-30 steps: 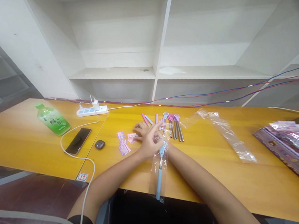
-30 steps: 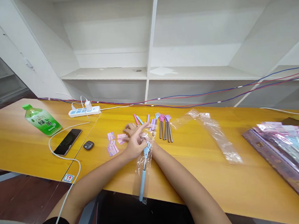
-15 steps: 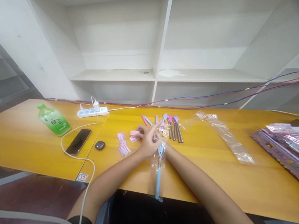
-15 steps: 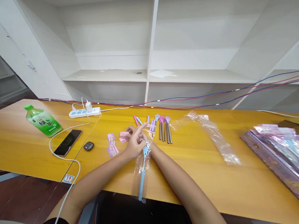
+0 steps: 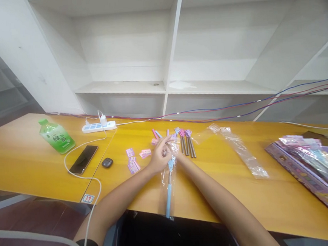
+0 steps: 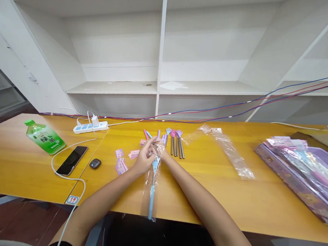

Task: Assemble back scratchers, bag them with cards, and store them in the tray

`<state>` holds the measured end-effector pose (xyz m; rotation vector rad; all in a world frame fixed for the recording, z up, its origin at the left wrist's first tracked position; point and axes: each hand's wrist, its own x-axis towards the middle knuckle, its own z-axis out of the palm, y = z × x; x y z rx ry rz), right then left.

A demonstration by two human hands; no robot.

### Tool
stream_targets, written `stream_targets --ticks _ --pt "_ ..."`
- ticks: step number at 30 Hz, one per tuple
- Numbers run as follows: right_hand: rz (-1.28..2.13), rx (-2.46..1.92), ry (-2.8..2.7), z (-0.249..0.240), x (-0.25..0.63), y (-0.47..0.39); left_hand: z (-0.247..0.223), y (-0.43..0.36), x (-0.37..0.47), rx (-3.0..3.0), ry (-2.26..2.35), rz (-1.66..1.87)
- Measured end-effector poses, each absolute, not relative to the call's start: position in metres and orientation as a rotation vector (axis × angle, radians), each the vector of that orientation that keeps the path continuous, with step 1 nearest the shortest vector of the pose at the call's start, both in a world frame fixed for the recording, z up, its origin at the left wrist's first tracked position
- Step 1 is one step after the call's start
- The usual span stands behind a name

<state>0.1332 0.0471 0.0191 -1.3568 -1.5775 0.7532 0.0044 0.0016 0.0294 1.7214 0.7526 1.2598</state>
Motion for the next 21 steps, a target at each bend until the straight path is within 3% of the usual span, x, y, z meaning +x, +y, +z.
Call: stream_targets --ticks 10,21 --pt "0.609 -1.166 -0.986 0.004 0.213 0.025 0.025 0.009 0.005 1.742 0.777 1.224" --pt "0.581 -1.023 -1.309 -0.008 0.203 0.006 -0.004 0.025 0.013 1.154 0.503 1.078"
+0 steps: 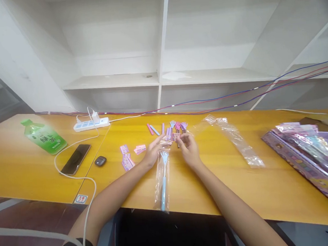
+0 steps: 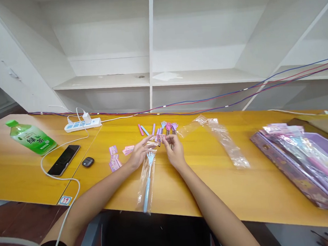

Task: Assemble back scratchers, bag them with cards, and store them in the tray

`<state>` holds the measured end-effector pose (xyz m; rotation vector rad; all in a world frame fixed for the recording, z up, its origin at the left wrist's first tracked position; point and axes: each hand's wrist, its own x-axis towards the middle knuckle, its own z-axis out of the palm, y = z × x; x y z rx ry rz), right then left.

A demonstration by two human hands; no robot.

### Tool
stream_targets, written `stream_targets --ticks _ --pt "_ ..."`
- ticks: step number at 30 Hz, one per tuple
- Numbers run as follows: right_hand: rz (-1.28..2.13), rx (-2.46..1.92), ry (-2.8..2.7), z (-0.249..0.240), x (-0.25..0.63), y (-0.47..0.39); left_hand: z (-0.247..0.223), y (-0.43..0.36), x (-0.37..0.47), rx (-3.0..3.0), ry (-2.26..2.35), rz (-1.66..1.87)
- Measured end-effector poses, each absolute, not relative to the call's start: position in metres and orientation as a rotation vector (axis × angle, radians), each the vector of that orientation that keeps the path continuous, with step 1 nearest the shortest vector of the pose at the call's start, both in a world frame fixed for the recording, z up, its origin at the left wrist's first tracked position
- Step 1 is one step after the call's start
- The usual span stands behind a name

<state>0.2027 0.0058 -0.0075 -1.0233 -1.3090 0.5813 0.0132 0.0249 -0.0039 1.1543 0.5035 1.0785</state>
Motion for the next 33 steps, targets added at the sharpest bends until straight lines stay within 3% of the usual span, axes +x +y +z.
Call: stream_targets --ticks 14,33 --pt "0.607 -1.133 -1.427 -0.006 0.209 0.005 0.002 0.022 0.013 0.917 0.348 1.050" --pt "0.334 -1.080 -1.763 0.002 0.216 -0.001 0.014 0.012 0.016 0.806 0.295 0.994"
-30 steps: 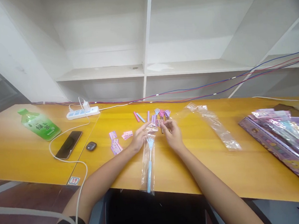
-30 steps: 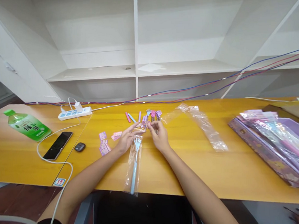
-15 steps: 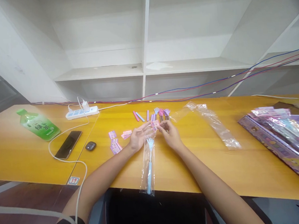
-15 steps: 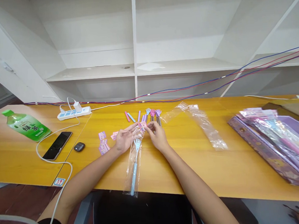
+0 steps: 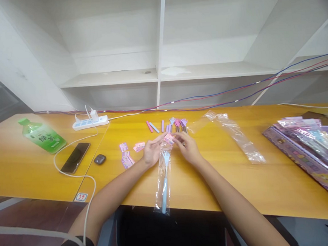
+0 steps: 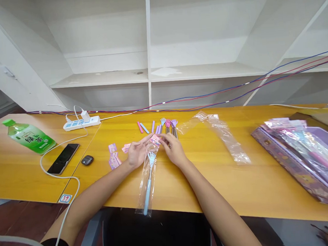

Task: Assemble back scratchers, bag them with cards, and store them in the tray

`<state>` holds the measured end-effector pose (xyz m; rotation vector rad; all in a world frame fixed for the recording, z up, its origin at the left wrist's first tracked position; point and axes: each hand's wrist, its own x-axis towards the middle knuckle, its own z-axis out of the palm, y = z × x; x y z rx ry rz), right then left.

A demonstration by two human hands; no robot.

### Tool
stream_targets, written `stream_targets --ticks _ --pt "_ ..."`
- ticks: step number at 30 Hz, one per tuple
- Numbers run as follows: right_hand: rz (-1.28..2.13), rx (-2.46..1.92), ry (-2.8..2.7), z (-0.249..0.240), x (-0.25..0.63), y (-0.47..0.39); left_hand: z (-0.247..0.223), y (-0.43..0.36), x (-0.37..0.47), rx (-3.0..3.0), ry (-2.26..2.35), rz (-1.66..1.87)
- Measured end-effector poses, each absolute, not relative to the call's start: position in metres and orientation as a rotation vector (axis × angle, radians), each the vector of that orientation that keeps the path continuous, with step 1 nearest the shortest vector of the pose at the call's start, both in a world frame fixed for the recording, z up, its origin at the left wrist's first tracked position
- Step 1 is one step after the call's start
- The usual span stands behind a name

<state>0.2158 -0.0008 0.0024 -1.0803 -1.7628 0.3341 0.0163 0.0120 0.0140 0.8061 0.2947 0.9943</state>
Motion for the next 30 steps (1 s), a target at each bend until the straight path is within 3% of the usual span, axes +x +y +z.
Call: stream_targets --ticks 30 --pt "0.478 -1.076 -1.825 0.0086 0.2111 -0.0106 0.0135 0.0116 0.0188 0.838 0.283 1.056"
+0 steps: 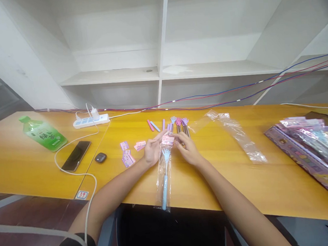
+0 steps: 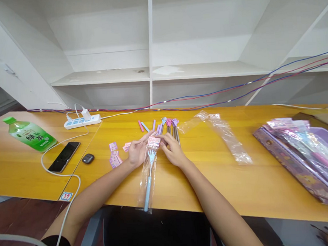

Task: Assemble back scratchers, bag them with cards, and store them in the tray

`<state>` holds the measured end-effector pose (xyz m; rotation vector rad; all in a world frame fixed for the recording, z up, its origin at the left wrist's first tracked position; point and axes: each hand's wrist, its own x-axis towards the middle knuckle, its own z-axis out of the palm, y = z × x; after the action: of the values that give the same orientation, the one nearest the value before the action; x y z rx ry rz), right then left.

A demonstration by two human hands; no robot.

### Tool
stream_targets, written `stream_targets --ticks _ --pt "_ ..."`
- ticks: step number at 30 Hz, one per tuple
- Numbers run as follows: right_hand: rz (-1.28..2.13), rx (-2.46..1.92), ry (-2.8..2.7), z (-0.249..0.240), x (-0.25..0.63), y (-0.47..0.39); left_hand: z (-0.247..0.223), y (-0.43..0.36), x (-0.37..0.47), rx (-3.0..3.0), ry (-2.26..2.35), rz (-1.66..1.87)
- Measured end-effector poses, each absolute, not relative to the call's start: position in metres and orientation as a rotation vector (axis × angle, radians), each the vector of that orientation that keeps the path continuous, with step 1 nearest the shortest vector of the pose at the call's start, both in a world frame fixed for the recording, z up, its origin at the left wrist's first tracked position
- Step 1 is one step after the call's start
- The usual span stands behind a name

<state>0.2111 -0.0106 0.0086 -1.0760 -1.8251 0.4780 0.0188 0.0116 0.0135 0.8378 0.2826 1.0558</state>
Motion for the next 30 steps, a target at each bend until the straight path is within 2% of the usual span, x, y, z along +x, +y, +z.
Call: stream_targets --ticks 15,24,30 --pt "0.613 -1.049 -1.795 0.011 0.208 -0.014 0.014 0.015 0.017 0.868 0.300 1.104" --pt "0.698 -1.091 -1.476 -0.004 0.207 -0.001 0.015 0.011 0.019 0.910 0.290 1.075" --pt "0.585 -1.129 -1.511 0.001 0.210 -0.001 0.010 0.010 0.022 0.925 0.308 1.002"
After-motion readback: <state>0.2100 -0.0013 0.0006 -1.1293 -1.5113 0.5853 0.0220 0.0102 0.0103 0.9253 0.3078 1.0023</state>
